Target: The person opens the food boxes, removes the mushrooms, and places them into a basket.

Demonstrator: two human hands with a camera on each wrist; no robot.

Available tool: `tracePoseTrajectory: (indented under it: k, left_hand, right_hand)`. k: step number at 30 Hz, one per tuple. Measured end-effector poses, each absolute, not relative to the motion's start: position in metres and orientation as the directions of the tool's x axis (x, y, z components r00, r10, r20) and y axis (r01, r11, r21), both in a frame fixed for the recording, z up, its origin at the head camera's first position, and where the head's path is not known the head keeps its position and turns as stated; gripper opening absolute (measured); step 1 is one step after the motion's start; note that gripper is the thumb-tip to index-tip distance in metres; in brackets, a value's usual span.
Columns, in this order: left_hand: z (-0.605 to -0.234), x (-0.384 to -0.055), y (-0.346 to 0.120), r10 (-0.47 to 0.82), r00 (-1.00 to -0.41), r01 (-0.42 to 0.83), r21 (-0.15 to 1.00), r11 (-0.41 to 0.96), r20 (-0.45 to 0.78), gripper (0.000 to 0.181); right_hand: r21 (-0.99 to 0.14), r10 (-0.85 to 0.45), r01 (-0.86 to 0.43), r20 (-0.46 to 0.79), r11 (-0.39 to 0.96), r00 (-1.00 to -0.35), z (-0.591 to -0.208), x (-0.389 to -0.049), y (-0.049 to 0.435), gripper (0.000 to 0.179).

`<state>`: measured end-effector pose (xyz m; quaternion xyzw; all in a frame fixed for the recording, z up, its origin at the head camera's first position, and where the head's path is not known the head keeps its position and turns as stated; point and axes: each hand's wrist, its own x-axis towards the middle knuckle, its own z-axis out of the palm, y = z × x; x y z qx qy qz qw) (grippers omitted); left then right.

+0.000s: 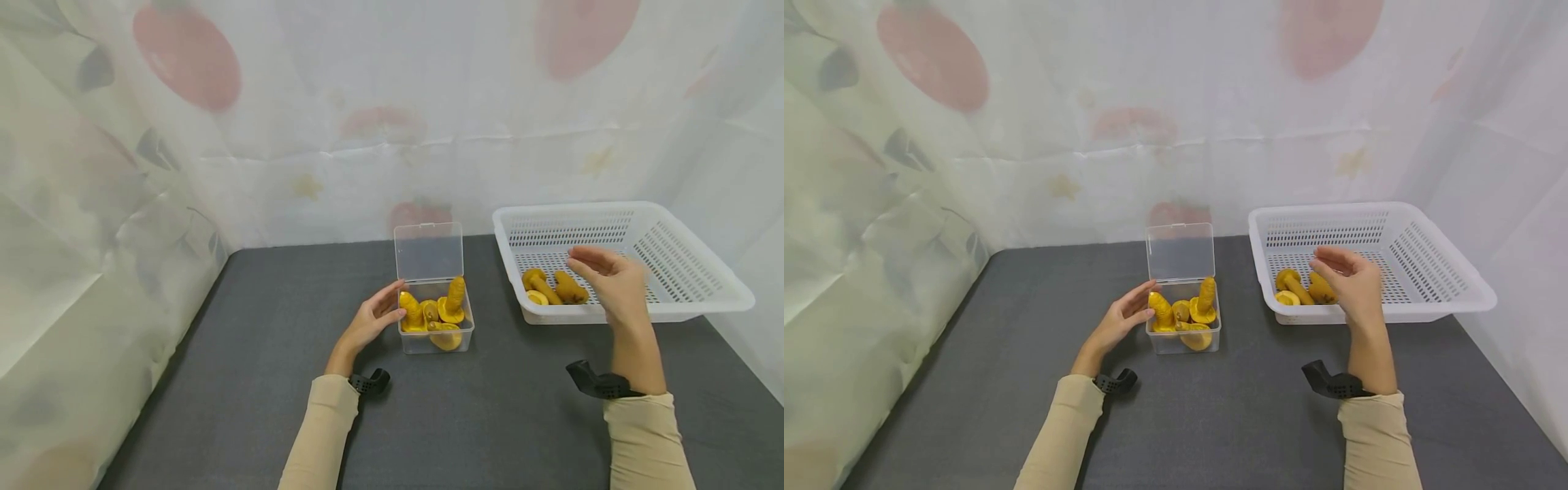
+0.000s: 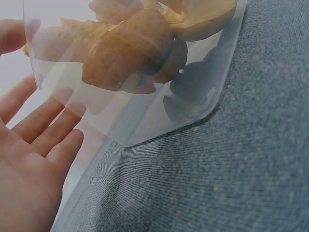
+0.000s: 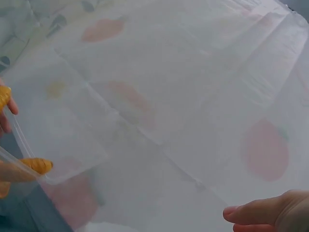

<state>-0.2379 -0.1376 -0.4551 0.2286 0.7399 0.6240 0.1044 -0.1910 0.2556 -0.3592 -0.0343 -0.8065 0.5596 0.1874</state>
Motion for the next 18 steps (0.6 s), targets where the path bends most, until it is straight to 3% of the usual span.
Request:
tracePoseTrajectory:
  k: [18]
  left_hand:
    - [-0.459,-0.240,-0.139,0.471,-0.870,0.221,0.970,0.103,0.148,0.061]
  right_hand:
    - [-0.910,0.017,-0.255,0.275,0.326,-0.961,-0.357,-0.191,0.212,0.040]
